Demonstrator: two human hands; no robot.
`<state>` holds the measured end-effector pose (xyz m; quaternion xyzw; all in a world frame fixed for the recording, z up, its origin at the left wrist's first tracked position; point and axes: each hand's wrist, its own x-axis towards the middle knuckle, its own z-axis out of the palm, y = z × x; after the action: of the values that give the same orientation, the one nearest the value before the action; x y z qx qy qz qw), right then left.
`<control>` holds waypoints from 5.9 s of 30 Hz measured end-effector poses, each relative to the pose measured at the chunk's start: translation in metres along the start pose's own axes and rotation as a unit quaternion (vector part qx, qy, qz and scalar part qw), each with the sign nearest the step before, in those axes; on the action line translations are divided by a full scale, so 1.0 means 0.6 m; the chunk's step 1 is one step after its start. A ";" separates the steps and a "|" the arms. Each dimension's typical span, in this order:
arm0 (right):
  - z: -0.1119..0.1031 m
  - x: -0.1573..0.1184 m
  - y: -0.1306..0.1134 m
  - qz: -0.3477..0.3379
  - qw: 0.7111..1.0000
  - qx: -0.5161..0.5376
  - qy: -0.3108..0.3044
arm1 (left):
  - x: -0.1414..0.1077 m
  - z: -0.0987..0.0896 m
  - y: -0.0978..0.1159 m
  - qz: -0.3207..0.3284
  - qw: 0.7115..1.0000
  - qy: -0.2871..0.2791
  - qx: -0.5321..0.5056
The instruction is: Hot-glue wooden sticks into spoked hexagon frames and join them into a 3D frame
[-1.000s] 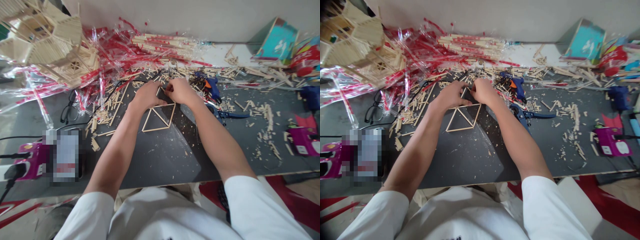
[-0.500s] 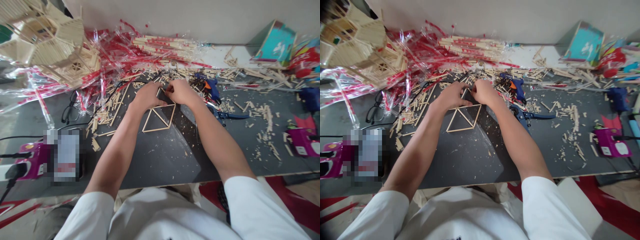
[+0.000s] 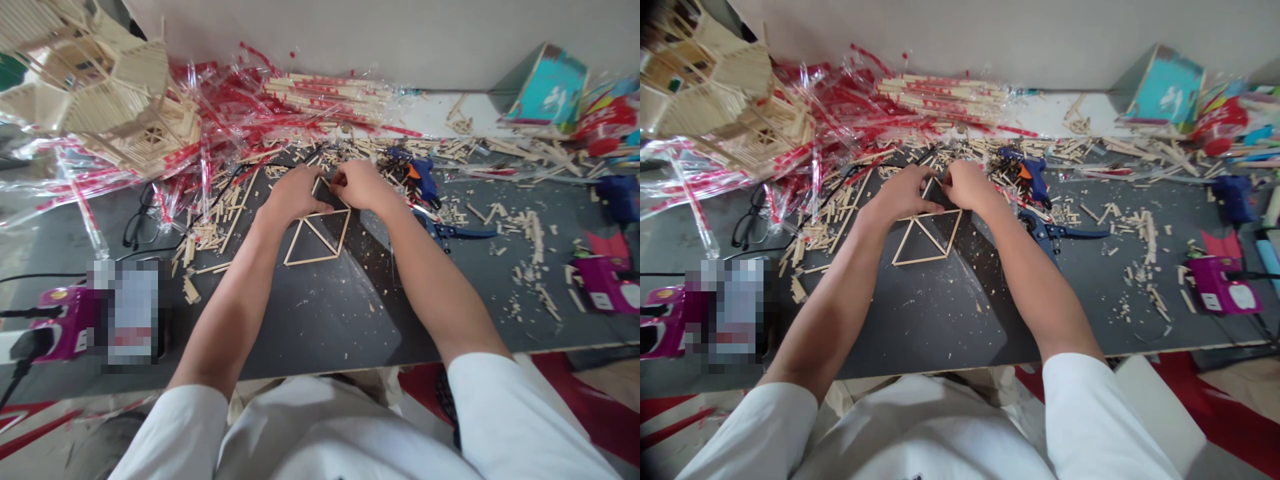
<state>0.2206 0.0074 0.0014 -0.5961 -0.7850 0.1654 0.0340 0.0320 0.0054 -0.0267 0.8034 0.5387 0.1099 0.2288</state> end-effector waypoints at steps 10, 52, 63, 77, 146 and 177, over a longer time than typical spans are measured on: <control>0.003 0.001 0.003 -0.010 1.000 -0.001 0.003 | -0.002 0.001 0.000 -0.007 1.000 0.009 0.004; 0.012 0.005 0.009 -0.020 1.000 -0.012 0.011 | 0.004 0.007 -0.007 -0.005 1.000 0.007 -0.017; 0.007 0.002 0.005 -0.020 1.000 -0.017 0.005 | 0.003 0.006 -0.005 -0.010 1.000 0.005 -0.007; 0.008 0.000 0.001 -0.008 1.000 -0.016 0.006 | 0.004 0.009 -0.008 -0.006 1.000 0.012 -0.013; 0.018 0.005 0.011 0.004 1.000 0.015 0.015 | 0.001 -0.001 -0.009 0.045 0.999 0.002 0.017; 0.006 -0.004 0.010 0.033 0.998 0.048 -0.002 | 0.003 -0.008 0.000 0.073 0.995 -0.035 0.055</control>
<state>0.2257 0.0058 -0.0034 -0.6192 -0.7560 0.2049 0.0550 0.0308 0.0080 -0.0225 0.8555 0.4751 0.0680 0.1944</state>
